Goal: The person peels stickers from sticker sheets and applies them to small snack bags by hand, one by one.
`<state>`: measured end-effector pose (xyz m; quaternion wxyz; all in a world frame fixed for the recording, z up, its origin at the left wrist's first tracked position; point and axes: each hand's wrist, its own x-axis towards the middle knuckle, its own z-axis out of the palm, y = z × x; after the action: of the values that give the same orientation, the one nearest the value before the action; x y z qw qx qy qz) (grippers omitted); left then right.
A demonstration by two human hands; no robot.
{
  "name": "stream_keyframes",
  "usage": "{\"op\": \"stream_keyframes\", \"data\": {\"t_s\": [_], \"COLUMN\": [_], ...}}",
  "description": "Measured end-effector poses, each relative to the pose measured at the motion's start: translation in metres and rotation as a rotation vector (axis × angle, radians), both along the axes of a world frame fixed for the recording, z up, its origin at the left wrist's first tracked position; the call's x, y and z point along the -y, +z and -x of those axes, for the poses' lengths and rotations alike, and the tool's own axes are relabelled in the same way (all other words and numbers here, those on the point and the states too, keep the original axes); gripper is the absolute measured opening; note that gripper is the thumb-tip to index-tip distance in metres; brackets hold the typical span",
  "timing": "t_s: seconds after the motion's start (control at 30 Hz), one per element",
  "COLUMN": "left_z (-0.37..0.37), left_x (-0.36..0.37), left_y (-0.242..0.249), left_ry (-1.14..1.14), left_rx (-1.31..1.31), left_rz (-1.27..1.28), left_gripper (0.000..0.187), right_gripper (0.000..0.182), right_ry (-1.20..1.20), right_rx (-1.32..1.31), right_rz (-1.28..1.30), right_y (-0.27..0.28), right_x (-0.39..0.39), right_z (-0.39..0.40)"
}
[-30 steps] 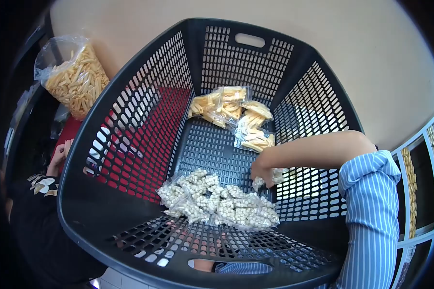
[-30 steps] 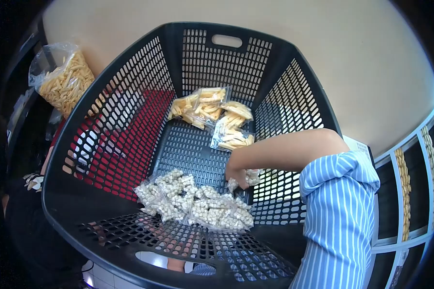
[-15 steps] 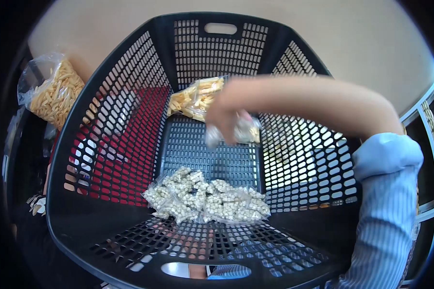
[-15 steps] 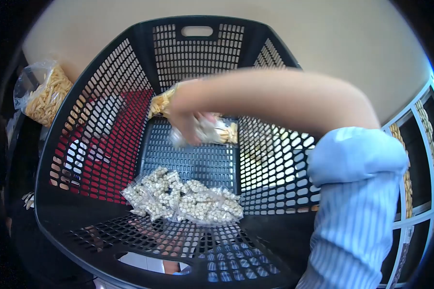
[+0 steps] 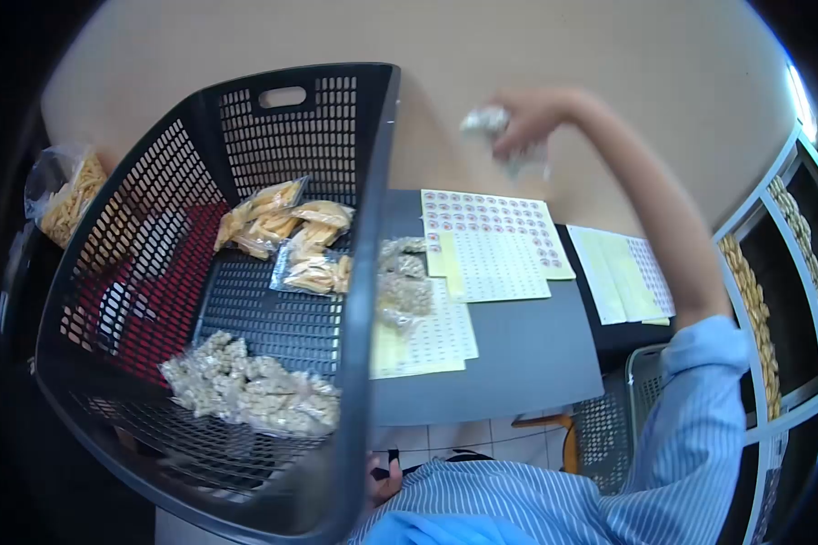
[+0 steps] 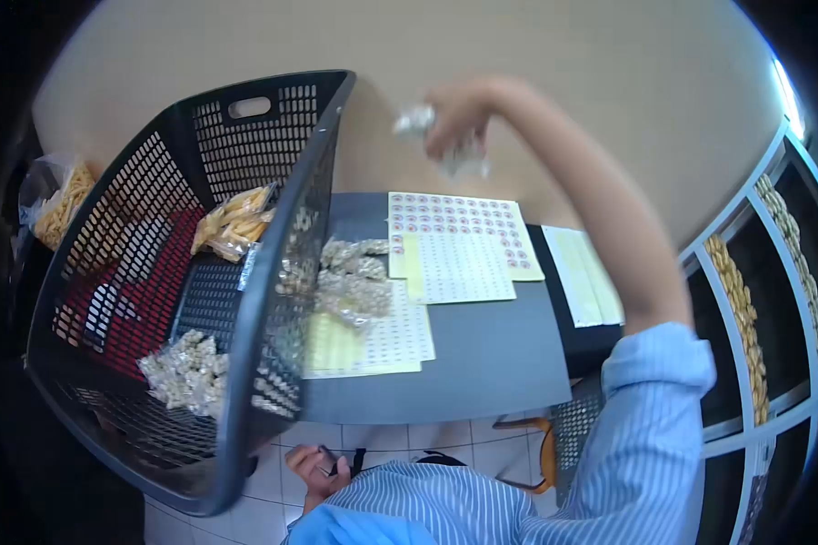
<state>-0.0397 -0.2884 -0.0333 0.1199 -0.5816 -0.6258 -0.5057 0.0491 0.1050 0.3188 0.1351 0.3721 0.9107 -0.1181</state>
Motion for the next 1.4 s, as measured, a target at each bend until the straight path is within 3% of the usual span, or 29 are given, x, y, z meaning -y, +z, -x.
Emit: {"op": "stream_keyframes", "data": {"t_s": [0.1, 0.2, 0.4, 0.5, 0.57, 0.77, 0.83, 0.97, 1.03, 1.07, 1.1, 1.17, 1.23, 1.27, 1.33, 1.4], "left_z": [-0.027, -0.037, -0.027, -0.016, -0.012, -0.011, -0.009, -0.007, -0.007, -0.007, -0.006, -0.005, -0.004, -0.005, -0.007, -0.007], "left_x": [-0.034, -0.065, -0.104, -0.115, -0.122, -0.123, -0.124, -0.123, -0.121, -0.121, -0.121, -0.121, -0.128, -0.136, -0.162, -0.196], "left_y": [-0.006, 0.017, 0.034, 0.033, 0.032, 0.028, 0.026, 0.021, 0.021, 0.021, 0.021, 0.021, 0.024, 0.033, 0.05, 0.061], "left_ry": [-0.133, -0.093, -0.091, -0.096, -0.103, -0.158, -0.18, -0.215, -0.228, -0.234, -0.238, -0.256, -0.274, -0.306, -0.339, -0.352], "left_rx": [0.165, 0.144, 0.234, 0.222, 0.228, 0.227, 0.246, 0.285, 0.342, 0.393, 0.399, 0.446, 0.454, 0.449, 0.381, 0.23], "left_rz": [0.051, 0.116, 0.198, 0.268, 0.306, 0.342, 0.333, 0.326, 0.326, 0.317, 0.32, 0.306, 0.304, 0.294, 0.255, 0.234], "left_gripper": [0.041, 0.043, 0.044, 0.045, 0.046, 0.048, 0.048, 0.045, 0.044, 0.044, 0.044, 0.043, 0.042, 0.042, 0.042, 0.042], "right_gripper": [0.059, 0.057, 0.05, 0.051, 0.059, 0.083, 0.093, 0.092, 0.084, 0.075, 0.075, 0.06, 0.045, 0.045, 0.035, 0.032], "right_ry": [-0.004, -0.073, -0.278, -0.335, -0.253, -0.403, -0.245, -0.136, -0.155, -0.145, -0.151, -0.158, -0.31, -0.32, -0.492, -0.611], "right_rx": [-0.082, -0.314, -0.503, -0.387, -0.373, -0.294, -0.396, -0.476, -0.704, -0.745, -0.74, -1.09, -1.242, -1.242, -1.262, -1.299], "right_rz": [0.272, 0.523, 0.71, 0.661, 0.724, 0.788, 0.693, 0.617, 0.501, 0.339, 0.34, 0.416, 0.681, 0.679, 0.986, 1.077], "right_y": [-0.081, -0.143, -0.236, -0.249, -0.251, -0.26, -0.263, -0.261, -0.268, -0.268, -0.273, -0.285, -0.291, -0.293, -0.294, -0.284], "right_x": [-0.03, -0.039, -0.069, -0.068, -0.067, -0.074, -0.069, -0.061, -0.053, -0.044, -0.036, -0.015, 0.018, 0.032, 0.053, 0.068], "right_z": [-0.016, -0.002, 0.063, 0.091, 0.102, 0.118, 0.109, 0.078, 0.057, 0.045, 0.033, 0.006, -0.018, -0.029, -0.046, -0.057]}}
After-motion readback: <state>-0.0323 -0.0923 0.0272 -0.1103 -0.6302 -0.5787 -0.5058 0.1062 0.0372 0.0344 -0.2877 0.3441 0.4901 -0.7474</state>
